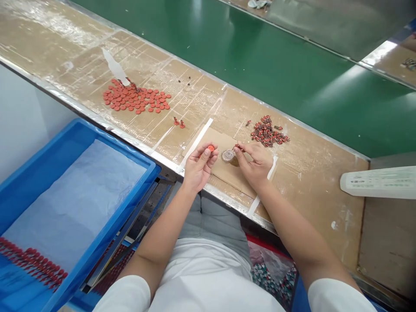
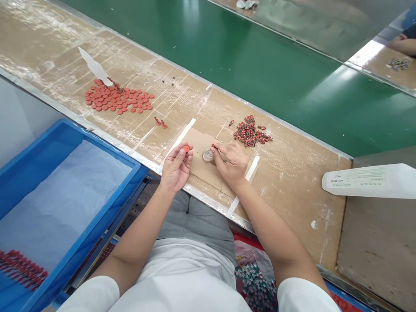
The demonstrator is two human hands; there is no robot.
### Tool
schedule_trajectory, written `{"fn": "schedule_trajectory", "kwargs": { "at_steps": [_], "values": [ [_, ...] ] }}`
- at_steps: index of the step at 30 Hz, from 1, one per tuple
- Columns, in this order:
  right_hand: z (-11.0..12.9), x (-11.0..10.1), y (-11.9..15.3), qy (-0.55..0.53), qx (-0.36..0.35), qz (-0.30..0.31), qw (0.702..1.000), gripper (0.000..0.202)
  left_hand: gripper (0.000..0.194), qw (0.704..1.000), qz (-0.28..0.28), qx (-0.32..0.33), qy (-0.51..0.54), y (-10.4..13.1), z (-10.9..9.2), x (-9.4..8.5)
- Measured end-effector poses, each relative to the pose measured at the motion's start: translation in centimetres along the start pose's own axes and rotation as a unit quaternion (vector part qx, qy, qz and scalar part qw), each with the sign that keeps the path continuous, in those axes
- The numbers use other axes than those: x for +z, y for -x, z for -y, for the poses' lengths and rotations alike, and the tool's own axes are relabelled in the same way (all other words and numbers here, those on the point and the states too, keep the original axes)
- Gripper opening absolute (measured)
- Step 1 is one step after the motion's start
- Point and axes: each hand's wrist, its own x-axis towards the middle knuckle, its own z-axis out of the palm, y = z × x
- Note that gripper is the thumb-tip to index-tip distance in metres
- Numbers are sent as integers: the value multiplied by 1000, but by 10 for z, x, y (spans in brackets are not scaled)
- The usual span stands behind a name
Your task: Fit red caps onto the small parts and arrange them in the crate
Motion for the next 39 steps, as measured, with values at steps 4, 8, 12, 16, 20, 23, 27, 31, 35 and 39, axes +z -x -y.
{"fn": "schedule_trajectory", "kwargs": {
  "at_steps": [4,8,12,16,20,23,27,31,35,39],
  "values": [
    [-2,0,1,34,33,27,999,18,19,1000,-20,-1,2,1,0,1],
    [-2,1,3,36,60,34,997,21,18,999,-37,-18,8,2,-1,2],
    [-3,1,5,46,51,49,996,19,18,999,-36,-23,10,2,-1,1],
    [-4,1,5,45,26,46,998,18,18,999,-37,-24,6,3,-1,1],
    [-4,1,4,49,9,41,998,17,18,999,-32,-22,16,3,-2,1],
    [-4,1,4,60,15,49,997,18,18,999,-22,-17,17,3,-2,1],
    [-4,1,3,60,27,61,996,19,18,999,-30,-23,15,3,-2,0],
    [-2,1,3,47,19,57,997,17,19,999,-30,-26,28,3,-2,0],
    [-1,1,2,49,34,53,997,19,23,997,-50,-46,45,2,-2,-1],
    [-1,1,3,-2,90,5,996,23,24,998,-36,-40,41,5,-2,-1]
  ]
}}
